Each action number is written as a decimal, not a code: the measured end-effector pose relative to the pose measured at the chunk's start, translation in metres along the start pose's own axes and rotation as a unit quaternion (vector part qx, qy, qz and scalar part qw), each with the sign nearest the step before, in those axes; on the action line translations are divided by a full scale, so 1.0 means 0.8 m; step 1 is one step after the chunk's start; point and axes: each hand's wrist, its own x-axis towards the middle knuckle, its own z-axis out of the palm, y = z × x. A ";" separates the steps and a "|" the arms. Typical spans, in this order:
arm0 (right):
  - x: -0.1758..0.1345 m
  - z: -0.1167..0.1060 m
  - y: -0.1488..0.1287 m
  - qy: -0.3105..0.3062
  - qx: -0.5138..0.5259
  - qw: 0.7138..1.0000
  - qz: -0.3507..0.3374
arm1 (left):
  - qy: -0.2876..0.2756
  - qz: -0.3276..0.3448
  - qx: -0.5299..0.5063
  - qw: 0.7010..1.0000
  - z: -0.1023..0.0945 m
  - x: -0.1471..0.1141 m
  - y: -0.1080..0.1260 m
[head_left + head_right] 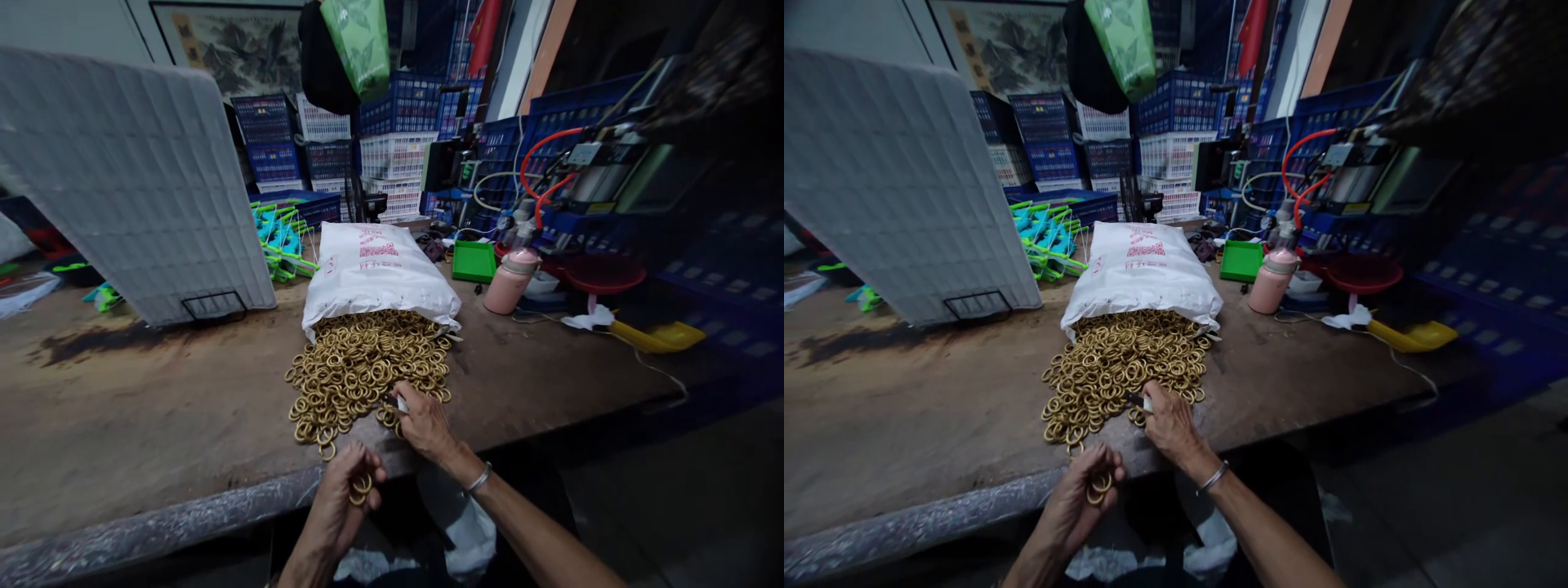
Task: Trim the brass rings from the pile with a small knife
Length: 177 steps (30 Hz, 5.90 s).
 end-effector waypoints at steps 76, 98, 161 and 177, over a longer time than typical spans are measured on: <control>-0.016 0.015 -0.016 -0.064 -0.148 0.985 0.057 | -0.009 -0.022 0.003 1.000 0.003 -0.024 -0.001; -0.039 0.007 -0.024 -0.147 0.340 0.927 0.054 | 0.005 0.107 0.216 0.970 -0.009 0.017 -0.004; 0.004 0.019 -0.011 0.009 0.257 0.959 0.120 | 0.003 0.047 0.019 0.999 -0.004 0.013 0.006; -0.003 0.013 -0.032 -0.063 0.398 0.908 0.113 | 0.044 0.240 0.285 0.927 0.015 0.047 0.020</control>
